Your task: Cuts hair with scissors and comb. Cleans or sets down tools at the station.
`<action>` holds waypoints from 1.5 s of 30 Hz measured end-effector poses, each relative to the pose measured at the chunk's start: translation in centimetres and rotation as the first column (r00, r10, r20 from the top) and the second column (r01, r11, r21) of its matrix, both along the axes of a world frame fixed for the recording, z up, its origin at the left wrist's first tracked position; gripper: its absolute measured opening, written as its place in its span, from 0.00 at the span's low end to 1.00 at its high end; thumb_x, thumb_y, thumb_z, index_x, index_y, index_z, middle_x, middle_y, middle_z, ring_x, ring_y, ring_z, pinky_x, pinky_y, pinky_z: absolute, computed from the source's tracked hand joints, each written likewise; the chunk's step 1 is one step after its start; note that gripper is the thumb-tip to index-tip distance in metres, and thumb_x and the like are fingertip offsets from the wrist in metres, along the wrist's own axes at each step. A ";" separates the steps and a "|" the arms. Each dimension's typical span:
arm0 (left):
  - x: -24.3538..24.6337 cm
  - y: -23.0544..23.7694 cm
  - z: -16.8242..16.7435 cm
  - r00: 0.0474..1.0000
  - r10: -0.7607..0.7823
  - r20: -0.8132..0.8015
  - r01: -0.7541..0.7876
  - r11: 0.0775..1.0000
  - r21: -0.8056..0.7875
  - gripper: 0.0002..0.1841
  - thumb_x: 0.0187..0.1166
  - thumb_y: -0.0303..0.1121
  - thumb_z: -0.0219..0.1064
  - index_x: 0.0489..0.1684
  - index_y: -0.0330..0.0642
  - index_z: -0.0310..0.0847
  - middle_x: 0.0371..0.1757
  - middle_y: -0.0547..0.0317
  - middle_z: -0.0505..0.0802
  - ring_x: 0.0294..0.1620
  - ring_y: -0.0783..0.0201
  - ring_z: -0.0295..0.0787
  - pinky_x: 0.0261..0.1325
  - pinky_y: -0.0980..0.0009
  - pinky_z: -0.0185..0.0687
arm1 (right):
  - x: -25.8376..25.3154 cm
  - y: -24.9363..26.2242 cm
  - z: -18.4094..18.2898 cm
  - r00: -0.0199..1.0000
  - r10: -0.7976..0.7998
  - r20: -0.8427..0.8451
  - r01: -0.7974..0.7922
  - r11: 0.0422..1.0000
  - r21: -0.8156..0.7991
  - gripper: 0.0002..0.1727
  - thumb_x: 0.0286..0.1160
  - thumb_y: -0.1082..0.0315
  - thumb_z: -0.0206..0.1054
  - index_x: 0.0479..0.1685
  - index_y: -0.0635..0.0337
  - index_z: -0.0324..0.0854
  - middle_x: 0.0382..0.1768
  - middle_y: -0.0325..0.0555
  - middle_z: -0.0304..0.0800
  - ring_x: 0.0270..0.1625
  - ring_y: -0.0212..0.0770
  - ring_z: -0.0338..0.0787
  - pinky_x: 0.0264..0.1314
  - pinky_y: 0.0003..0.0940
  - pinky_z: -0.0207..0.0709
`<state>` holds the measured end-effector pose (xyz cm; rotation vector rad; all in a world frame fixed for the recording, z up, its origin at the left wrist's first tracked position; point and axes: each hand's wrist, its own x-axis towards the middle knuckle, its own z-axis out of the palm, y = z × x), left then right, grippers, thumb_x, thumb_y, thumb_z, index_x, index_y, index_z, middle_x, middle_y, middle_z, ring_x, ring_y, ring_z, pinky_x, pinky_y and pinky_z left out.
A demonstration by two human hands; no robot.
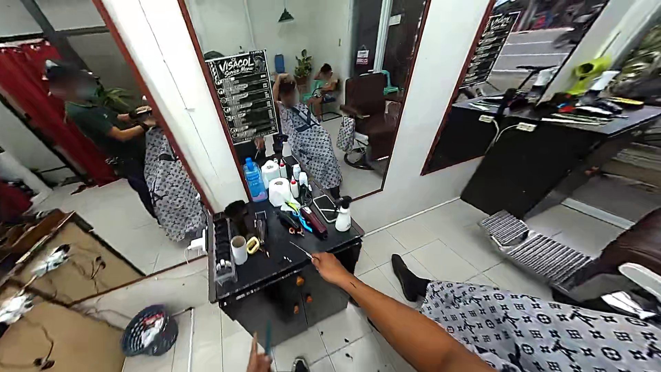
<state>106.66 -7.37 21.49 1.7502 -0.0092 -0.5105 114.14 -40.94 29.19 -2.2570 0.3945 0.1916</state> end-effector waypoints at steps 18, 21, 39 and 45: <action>25.1 -13.6 6.5 0.758 -0.642 0.118 0.491 0.679 0.545 0.39 0.75 0.31 0.71 0.88 0.31 0.60 0.84 0.32 0.70 0.79 0.42 0.75 0.79 0.53 0.75 | 17.7 6.2 4.8 0.960 0.155 -0.232 -0.245 0.868 -0.432 0.16 0.85 0.68 0.56 0.58 0.72 0.83 0.65 0.69 0.84 0.69 0.69 0.83 0.67 0.70 0.75; 25.9 -14.2 6.8 0.739 -0.663 0.118 0.466 0.629 0.622 0.34 0.79 0.32 0.69 0.87 0.32 0.63 0.87 0.30 0.66 0.79 0.38 0.75 0.78 0.50 0.76 | 21.2 8.3 7.2 0.954 0.249 0.169 -0.155 0.888 -0.433 0.21 0.90 0.62 0.55 0.74 0.58 0.80 0.74 0.58 0.81 0.76 0.61 0.80 0.76 0.59 0.73; 21.5 -14.4 16.6 0.132 -0.395 0.909 0.136 0.916 0.378 0.37 0.67 0.56 0.75 0.71 0.36 0.83 0.72 0.31 0.85 0.77 0.27 0.75 0.77 0.29 0.61 | 5.0 3.1 14.6 0.729 -0.470 0.497 0.347 0.881 0.323 0.21 0.81 0.55 0.66 0.56 0.66 0.84 0.46 0.52 0.91 0.52 0.42 0.90 0.60 0.46 0.82; 12.6 -21.2 13.0 -0.103 -0.995 0.013 0.900 -0.088 0.427 0.28 0.76 0.42 0.75 0.69 0.30 0.80 0.51 0.31 0.93 0.52 0.35 0.92 0.59 0.36 0.84 | -5.6 -2.3 -0.4 0.728 -0.674 0.126 0.668 0.738 0.094 0.25 0.93 0.57 0.49 0.50 0.70 0.86 0.48 0.62 0.89 0.56 0.56 0.88 0.66 0.54 0.77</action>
